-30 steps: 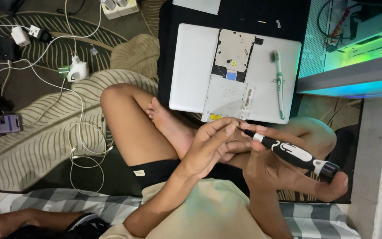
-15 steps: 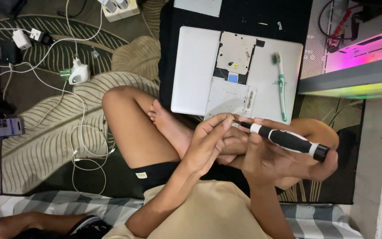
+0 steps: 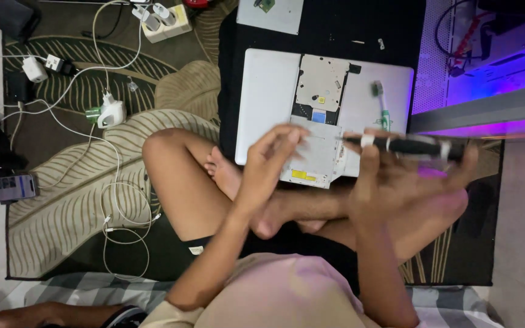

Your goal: The person is disassembling a laptop component, removing screws with a screwdriver, and then cleaning the part with a toothbrush.

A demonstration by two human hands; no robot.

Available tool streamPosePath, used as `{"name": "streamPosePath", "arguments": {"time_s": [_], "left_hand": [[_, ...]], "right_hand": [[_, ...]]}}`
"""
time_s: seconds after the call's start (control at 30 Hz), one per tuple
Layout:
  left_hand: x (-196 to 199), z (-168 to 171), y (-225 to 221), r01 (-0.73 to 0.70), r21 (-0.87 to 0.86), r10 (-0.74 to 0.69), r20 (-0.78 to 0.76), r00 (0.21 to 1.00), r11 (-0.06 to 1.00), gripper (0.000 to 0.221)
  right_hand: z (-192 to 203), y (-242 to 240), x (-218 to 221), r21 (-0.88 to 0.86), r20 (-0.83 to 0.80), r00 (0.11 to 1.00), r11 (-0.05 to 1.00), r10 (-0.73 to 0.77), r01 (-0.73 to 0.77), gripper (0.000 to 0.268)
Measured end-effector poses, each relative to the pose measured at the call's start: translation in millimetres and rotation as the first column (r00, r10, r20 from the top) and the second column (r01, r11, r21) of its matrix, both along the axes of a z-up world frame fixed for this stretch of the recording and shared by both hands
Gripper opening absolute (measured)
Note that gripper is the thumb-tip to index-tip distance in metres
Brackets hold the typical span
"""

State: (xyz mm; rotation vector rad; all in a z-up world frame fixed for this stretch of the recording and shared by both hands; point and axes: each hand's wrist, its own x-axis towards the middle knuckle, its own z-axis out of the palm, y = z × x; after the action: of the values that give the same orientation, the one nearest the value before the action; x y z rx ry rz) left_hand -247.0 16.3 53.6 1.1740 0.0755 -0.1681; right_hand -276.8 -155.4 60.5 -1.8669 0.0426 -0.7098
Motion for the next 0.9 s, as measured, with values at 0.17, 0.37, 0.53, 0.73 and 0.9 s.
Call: {"name": "streamPosePath", "arguments": {"time_s": [0.17,0.37,0.53,0.73,0.9], "left_hand": [[55.6,-26.3,16.4,-0.244,0.678,-0.105,0.43,0.897,0.694,0.032],[73.9,-28.9,18.0,-0.166,0.805,-0.246,0.36,0.9,0.57,0.051],[73.9,-26.8,17.0,-0.153,0.811,-0.253,0.347,0.903,0.564,0.046],[76.1,-39.5,17.5,-0.143,0.812,-0.247,0.333,0.91,0.566,0.046],[75.8,-38.8,17.5,-0.148,0.809,-0.239,0.335,0.911,0.569,0.046]], "right_hand": [[-23.0,3.9,66.7,0.117,0.119,0.945,0.94,0.306,-0.32,0.092],[-67.0,16.7,105.1,-0.037,-0.032,0.919,0.919,0.392,-0.393,0.078],[-72.9,19.5,110.9,-0.153,0.015,0.909,0.9,0.415,-0.408,0.075],[-78.6,19.4,111.1,-0.224,0.03,0.907,0.887,0.42,-0.403,0.073],[-74.0,19.8,112.2,-0.278,0.031,0.904,0.872,0.427,-0.402,0.07]]}}
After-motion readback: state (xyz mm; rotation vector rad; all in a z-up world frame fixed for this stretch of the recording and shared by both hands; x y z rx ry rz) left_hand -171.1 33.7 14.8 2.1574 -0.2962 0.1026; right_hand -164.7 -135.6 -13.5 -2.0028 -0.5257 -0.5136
